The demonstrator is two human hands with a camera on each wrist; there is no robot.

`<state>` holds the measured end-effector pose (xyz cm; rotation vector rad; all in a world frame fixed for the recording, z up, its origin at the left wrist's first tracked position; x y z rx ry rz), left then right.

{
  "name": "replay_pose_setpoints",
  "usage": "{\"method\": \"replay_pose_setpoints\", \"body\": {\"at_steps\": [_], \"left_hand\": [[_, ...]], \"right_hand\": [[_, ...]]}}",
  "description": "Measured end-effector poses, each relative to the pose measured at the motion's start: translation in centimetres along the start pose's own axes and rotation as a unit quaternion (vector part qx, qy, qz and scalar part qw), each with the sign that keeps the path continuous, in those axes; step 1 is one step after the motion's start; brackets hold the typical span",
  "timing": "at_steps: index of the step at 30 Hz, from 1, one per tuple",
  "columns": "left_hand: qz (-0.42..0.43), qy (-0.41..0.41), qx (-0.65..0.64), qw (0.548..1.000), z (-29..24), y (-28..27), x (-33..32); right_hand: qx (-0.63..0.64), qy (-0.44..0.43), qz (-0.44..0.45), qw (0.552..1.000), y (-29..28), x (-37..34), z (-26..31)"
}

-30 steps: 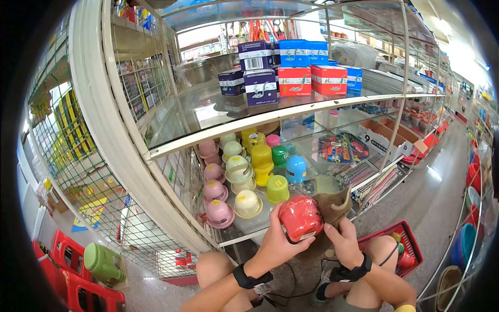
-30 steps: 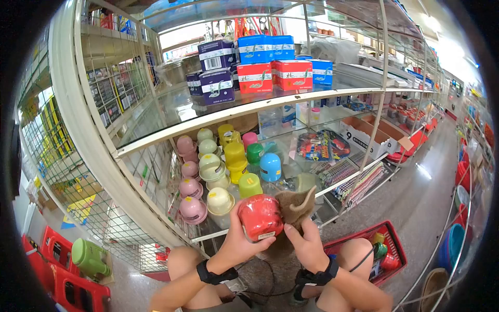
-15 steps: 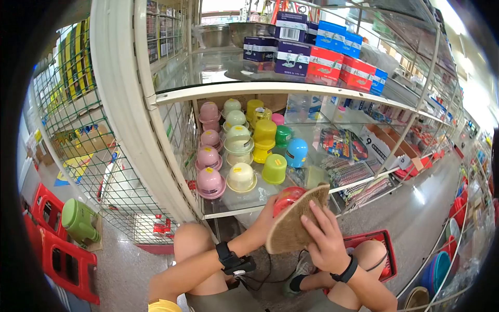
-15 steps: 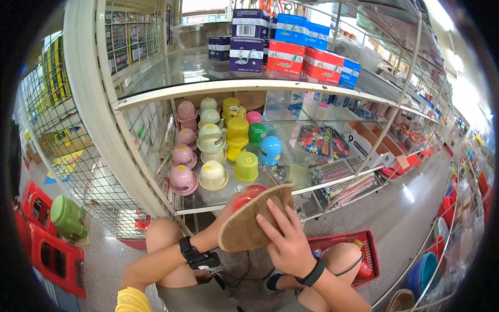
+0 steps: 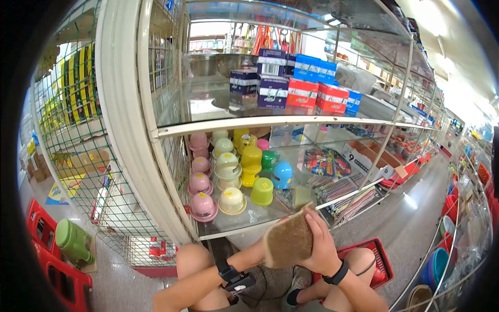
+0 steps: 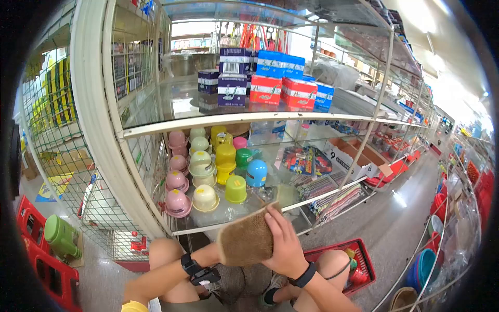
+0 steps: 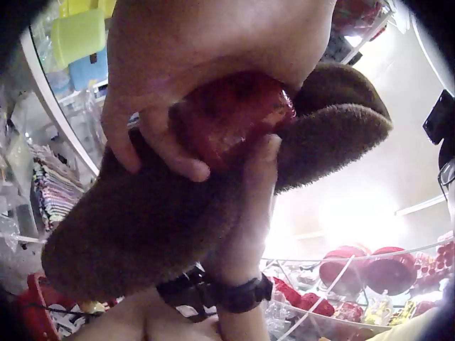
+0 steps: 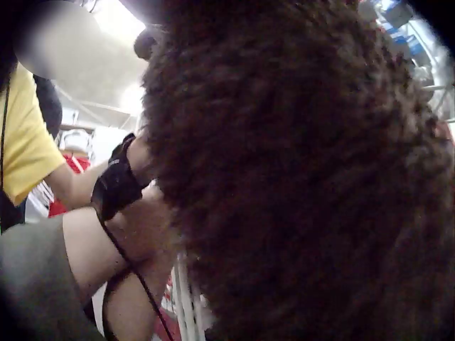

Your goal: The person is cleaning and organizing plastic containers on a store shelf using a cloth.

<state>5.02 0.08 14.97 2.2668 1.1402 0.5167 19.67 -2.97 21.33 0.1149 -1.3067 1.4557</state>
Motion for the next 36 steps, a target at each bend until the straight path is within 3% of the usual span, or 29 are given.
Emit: {"method": "replay_pose_setpoints", "body": {"at_steps": [1, 4, 6, 8, 9, 11, 14, 16, 21, 23, 30, 32, 36], "left_hand": [[0.006, 0.005, 0.004, 1.0, -0.4, 0.2, 0.1], [0.009, 0.066, 0.22, 0.973, -1.2, 0.7, -0.4], [0.008, 0.081, 0.229, 0.97, -1.0, 0.6, -0.6], [-0.007, 0.101, 0.27, 0.958, -1.2, 0.1, -0.8], [-0.006, 0.1, 0.271, 0.957, -1.7, 0.4, -1.0], [0.007, 0.116, 0.327, 0.938, -2.6, 1.5, -1.7], [0.031, 0.175, 0.337, 0.925, -2.5, 1.6, -1.9], [0.042, 0.17, 0.357, 0.918, -2.4, 1.8, -2.2], [0.045, 0.186, 0.392, 0.9, -1.8, 2.2, -2.7], [0.055, 0.212, 0.447, 0.867, -1.6, 2.4, -2.9], [0.065, 0.222, 0.432, 0.871, -0.9, 2.1, -2.3], [0.0, 0.2, 0.268, 0.943, -0.6, 1.9, -2.1], [-0.002, 0.207, 0.24, 0.949, -0.9, 2.1, -2.0]], "right_hand": [[-0.004, -0.006, -0.005, 1.0, -0.1, 0.1, -0.2], [0.141, 0.134, 0.12, 0.974, 0.7, -0.4, -1.9], [0.187, 0.15, 0.134, 0.962, 0.9, -0.8, -2.4], [0.324, 0.186, 0.142, 0.917, 1.5, -1.2, -2.9], [0.324, 0.186, 0.14, 0.917, 1.7, -1.6, -3.2], [0.434, 0.279, 0.152, 0.843, 2.4, -2.8, -4.2], [0.403, 0.244, 0.157, 0.868, 2.5, -3.4, -5.4], [0.375, 0.248, 0.155, 0.879, 2.1, -3.9, -5.3], [0.383, 0.267, 0.082, 0.881, 1.2, -3.4, -3.6], [0.396, 0.29, 0.07, 0.868, 1.0, -3.6, -3.6], [0.404, 0.299, 0.053, 0.863, 0.5, -3.6, -3.9], [0.498, 0.335, 0.05, 0.798, 0.5, -4.1, -4.6], [0.515, 0.322, 0.081, 0.79, 0.5, -4.5, -4.4]]}}
Point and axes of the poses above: each hand's wrist, its own x-axis towards the middle knuckle, its own y-axis out of the palm, z = x × y, the point moved 4 cm from there along x, towards the middle knuckle, and after that the axes turned 8 degrees about y, right-handed, at the moved point
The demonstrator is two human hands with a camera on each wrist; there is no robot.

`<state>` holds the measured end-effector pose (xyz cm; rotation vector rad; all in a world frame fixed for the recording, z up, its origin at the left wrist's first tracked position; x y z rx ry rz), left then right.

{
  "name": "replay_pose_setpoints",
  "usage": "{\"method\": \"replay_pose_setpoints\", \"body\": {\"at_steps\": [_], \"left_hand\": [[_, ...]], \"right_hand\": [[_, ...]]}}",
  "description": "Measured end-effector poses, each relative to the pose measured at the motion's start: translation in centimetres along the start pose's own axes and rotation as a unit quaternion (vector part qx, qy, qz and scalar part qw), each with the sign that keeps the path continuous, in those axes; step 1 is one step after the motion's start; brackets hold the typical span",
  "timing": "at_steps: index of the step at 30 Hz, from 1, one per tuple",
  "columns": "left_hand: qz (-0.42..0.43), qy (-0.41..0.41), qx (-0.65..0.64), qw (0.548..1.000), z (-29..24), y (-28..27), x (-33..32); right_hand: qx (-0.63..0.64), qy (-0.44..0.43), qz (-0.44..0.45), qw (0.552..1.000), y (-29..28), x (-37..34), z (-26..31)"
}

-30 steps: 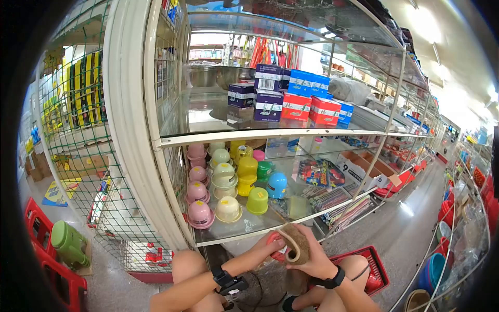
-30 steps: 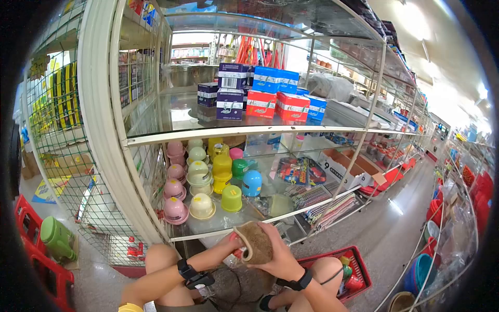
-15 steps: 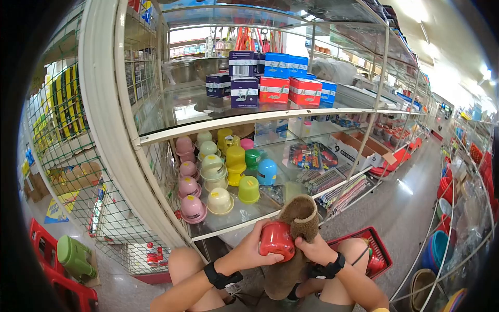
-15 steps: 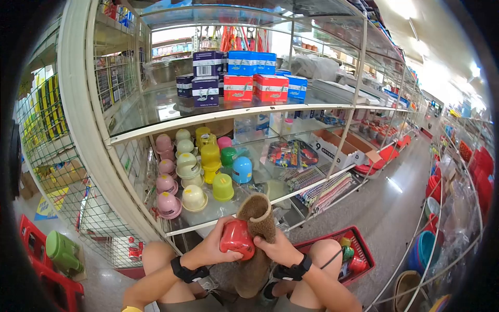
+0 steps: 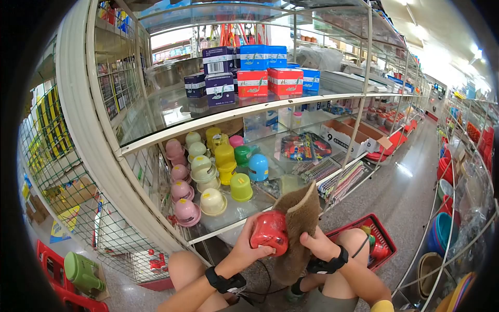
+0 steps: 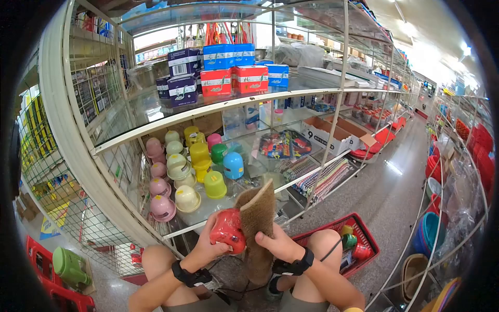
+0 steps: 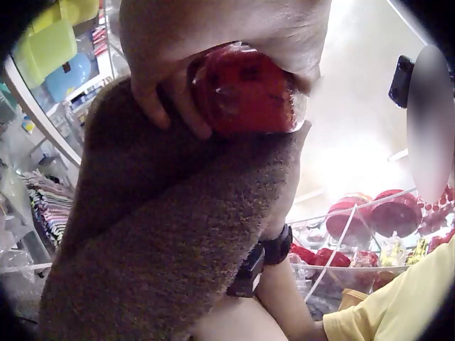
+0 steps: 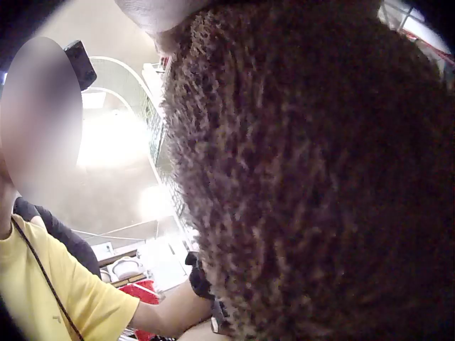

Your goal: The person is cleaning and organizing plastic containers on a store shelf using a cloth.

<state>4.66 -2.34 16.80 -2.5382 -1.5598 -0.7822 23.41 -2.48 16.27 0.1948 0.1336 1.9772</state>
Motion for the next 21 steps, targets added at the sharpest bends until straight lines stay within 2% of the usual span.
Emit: {"method": "replay_pose_setpoints", "body": {"at_steps": [2, 3, 5, 9, 12, 14, 17, 18, 20, 21], "left_hand": [[0.005, -0.001, -0.008, 1.0, 0.4, -0.2, 0.2], [0.003, -0.004, -0.009, 1.0, 0.5, -0.1, 0.1], [0.005, -0.021, -0.007, 1.0, 0.8, 0.5, -0.1], [0.019, -0.041, -0.007, 0.999, 1.5, 0.2, -0.2], [0.057, -0.028, -0.01, 0.998, 2.0, 0.3, -0.3], [0.049, -0.022, 0.015, 0.998, 1.9, 0.6, -0.4], [0.039, -0.032, 0.004, 0.999, 1.7, 0.6, -0.1], [0.018, -0.063, -0.025, 0.998, 1.2, 0.9, 0.0], [0.019, -0.07, -0.042, 0.997, 1.1, 0.7, 0.2], [0.022, -0.079, -0.059, 0.995, 1.2, 0.6, 0.2]], "right_hand": [[-0.079, -0.055, 0.041, 0.994, 1.0, 0.2, 0.7], [-0.078, -0.052, 0.041, 0.995, 1.0, 0.3, 0.7], [-0.19, -0.06, 0.005, 0.98, 0.8, 0.5, 0.9], [-0.244, -0.06, -0.041, 0.967, 0.5, 0.4, 1.7], [-0.244, -0.099, -0.068, 0.962, 0.8, -0.1, 2.2], [-0.311, -0.159, -0.17, 0.922, 1.2, -0.9, 3.2], [-0.315, -0.182, -0.168, 0.916, 1.3, -0.9, 3.5], [-0.315, -0.178, -0.17, 0.917, 1.0, -0.8, 3.1], [-0.194, -0.133, -0.146, 0.961, 0.2, -0.1, 1.8], [-0.192, -0.13, -0.15, 0.961, 0.1, -0.2, 1.6]]}}
Point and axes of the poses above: each hand's wrist, its own x-axis towards the middle knuckle, its own y-axis out of the palm, z = x × y, the point moved 4 cm from there along x, towards the middle knuckle, and after that the axes turned 8 degrees about y, right-handed, at the moved point
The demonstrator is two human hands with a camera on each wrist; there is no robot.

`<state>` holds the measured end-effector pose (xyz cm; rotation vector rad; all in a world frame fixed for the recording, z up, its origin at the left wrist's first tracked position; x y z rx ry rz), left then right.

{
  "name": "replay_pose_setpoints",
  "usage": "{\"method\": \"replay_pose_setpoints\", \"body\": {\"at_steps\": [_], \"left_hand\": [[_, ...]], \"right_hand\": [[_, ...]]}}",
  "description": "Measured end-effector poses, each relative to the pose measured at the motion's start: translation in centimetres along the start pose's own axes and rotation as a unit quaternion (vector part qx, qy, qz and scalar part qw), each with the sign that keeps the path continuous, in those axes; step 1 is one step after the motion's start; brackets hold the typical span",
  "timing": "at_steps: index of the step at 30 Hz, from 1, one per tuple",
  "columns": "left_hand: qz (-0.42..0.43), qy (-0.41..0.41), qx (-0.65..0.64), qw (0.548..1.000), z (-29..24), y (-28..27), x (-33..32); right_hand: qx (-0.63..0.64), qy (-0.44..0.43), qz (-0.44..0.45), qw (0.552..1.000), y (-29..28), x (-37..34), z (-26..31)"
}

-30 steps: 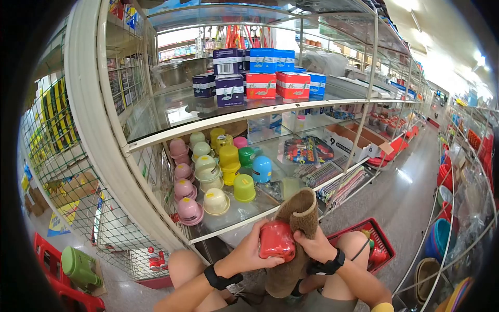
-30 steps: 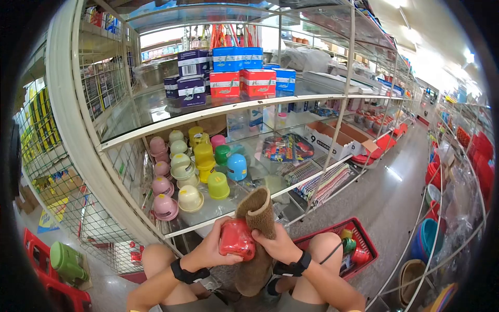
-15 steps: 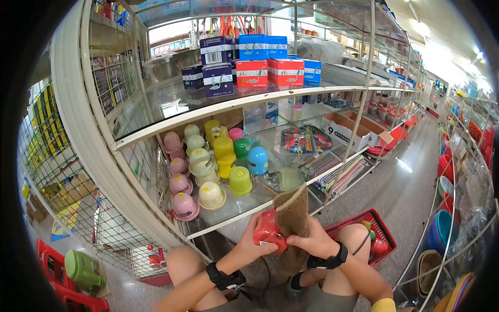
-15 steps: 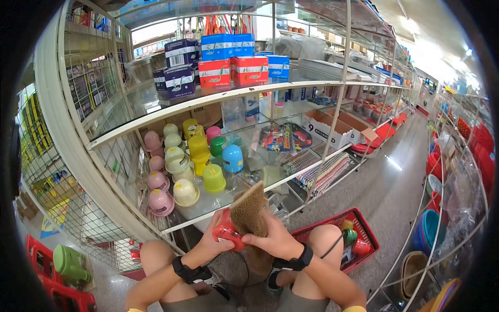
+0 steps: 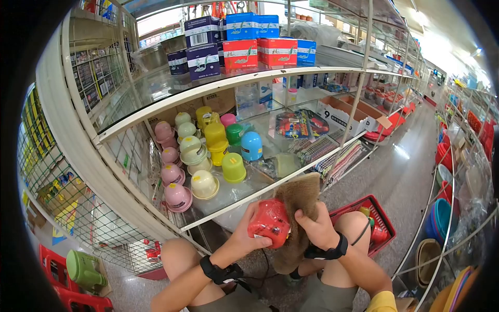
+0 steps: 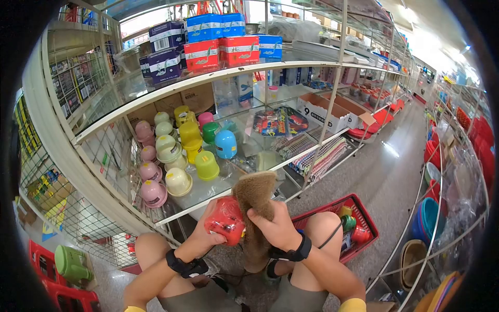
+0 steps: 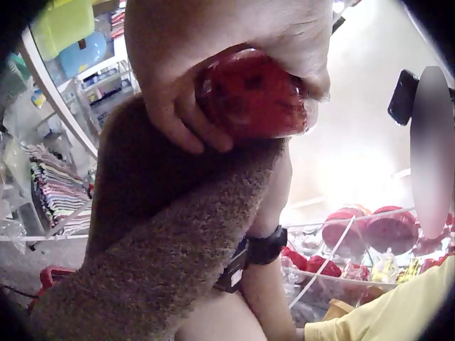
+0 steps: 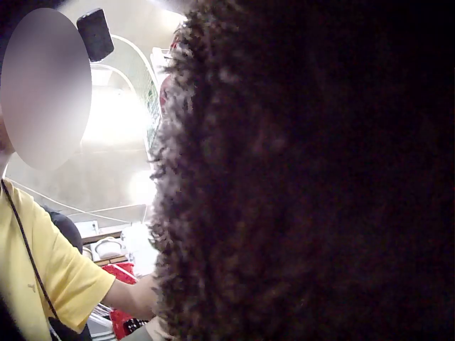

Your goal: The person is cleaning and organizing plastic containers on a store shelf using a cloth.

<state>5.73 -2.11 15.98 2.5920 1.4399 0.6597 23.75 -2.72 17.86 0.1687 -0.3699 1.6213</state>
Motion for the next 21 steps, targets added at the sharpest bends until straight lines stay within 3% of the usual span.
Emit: {"method": "replay_pose_setpoints", "body": {"at_steps": [2, 6, 10, 14, 18, 21], "left_hand": [[-0.003, 0.008, -0.029, 1.0, -0.2, -0.1, 0.0], [-0.007, 0.016, -0.067, 0.998, -0.4, -0.3, -0.1], [-0.01, 0.013, -0.068, 0.998, -0.5, -0.5, -0.1], [0.022, 0.038, 0.011, 0.999, -0.9, -0.3, 0.2], [0.032, 0.035, 0.05, 0.998, -0.7, -0.4, 0.0], [0.045, 0.013, 0.051, 0.998, -0.8, -0.6, -0.1]], "right_hand": [[0.117, 0.038, 0.03, 0.992, -0.1, -0.1, -0.3], [0.164, 0.052, 0.047, 0.984, -0.2, -0.7, -0.5], [0.137, 0.04, 0.099, 0.985, 0.2, -0.8, 0.0], [0.08, 0.022, 0.142, 0.986, 0.8, -0.2, 0.7], [0.093, -0.004, 0.114, 0.989, 1.1, -0.4, 0.8], [-0.012, 0.0, 0.085, 0.996, 0.9, -0.2, 0.4]]}}
Point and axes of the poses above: each hand's wrist, its own x-axis towards the middle knuckle, its own y-axis out of the palm, z = x × y, the point moved 4 cm from there along x, towards the middle knuckle, and after that the axes turned 8 degrees about y, right-handed, at the moved point
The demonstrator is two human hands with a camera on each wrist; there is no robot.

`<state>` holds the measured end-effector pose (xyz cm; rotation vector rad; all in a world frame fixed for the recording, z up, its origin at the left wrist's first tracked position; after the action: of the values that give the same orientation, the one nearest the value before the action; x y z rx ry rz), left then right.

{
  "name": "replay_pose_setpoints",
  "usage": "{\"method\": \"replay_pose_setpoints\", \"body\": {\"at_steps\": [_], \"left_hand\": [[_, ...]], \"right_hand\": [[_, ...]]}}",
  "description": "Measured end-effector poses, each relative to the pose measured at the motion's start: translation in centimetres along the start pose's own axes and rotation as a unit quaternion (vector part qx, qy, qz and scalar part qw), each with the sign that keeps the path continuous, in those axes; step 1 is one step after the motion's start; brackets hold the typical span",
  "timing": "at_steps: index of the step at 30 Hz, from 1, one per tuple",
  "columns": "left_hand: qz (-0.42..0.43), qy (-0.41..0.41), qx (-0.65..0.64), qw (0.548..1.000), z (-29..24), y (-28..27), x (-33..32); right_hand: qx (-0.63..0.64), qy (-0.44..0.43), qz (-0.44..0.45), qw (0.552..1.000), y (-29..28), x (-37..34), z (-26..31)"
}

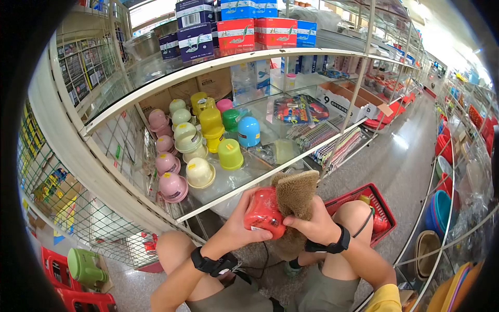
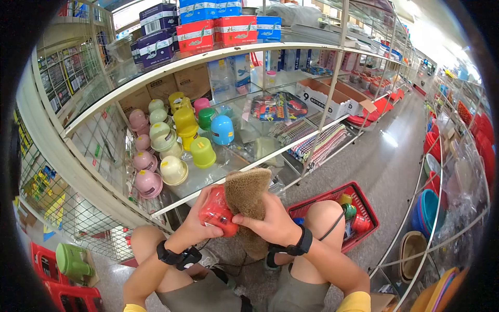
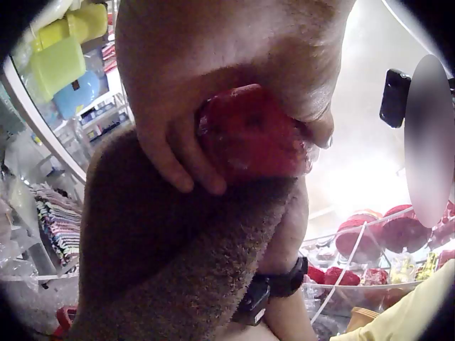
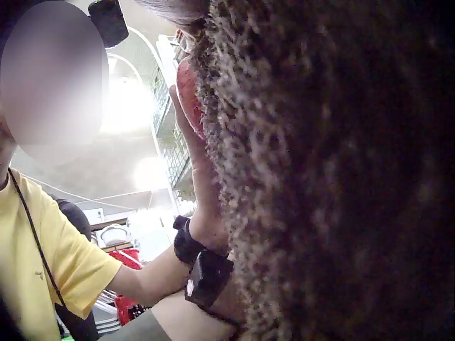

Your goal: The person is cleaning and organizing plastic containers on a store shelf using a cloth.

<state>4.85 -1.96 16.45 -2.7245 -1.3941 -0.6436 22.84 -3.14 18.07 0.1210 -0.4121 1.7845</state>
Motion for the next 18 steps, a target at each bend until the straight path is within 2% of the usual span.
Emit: {"method": "replay_pose_setpoints", "body": {"at_steps": [5, 8, 10, 14, 18], "left_hand": [[0.01, 0.01, 0.032, 0.999, 0.3, 0.2, -0.3], [0.011, 0.008, 0.063, 0.998, 0.5, 0.3, -0.5], [0.012, 0.009, 0.095, 0.995, 0.4, 0.5, -0.4], [0.001, -0.019, 0.056, 0.998, 0.2, 0.4, 0.1], [-0.003, -0.001, 0.07, 0.998, -0.5, 0.1, 0.4]], "right_hand": [[-0.006, -0.037, -0.039, 0.999, 0.2, -0.5, 1.1], [-0.011, 0.012, -0.072, 0.997, 0.1, -0.6, 1.2], [-0.022, -0.007, -0.079, 0.997, 0.0, -0.2, 1.4], [0.005, -0.031, -0.1, 0.995, -0.2, -0.1, 1.6], [0.037, -0.01, -0.071, 0.997, -0.6, -0.6, 0.7]]}}
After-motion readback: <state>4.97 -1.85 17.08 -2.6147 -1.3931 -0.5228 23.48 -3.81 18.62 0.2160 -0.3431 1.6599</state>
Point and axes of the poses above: each hand's wrist, its own x-axis towards the middle knuckle, its own y-axis out of the palm, z = x × y, the point moved 4 cm from there along x, towards the middle knuckle, and after that the axes turned 8 degrees about y, right-handed, at the moved point
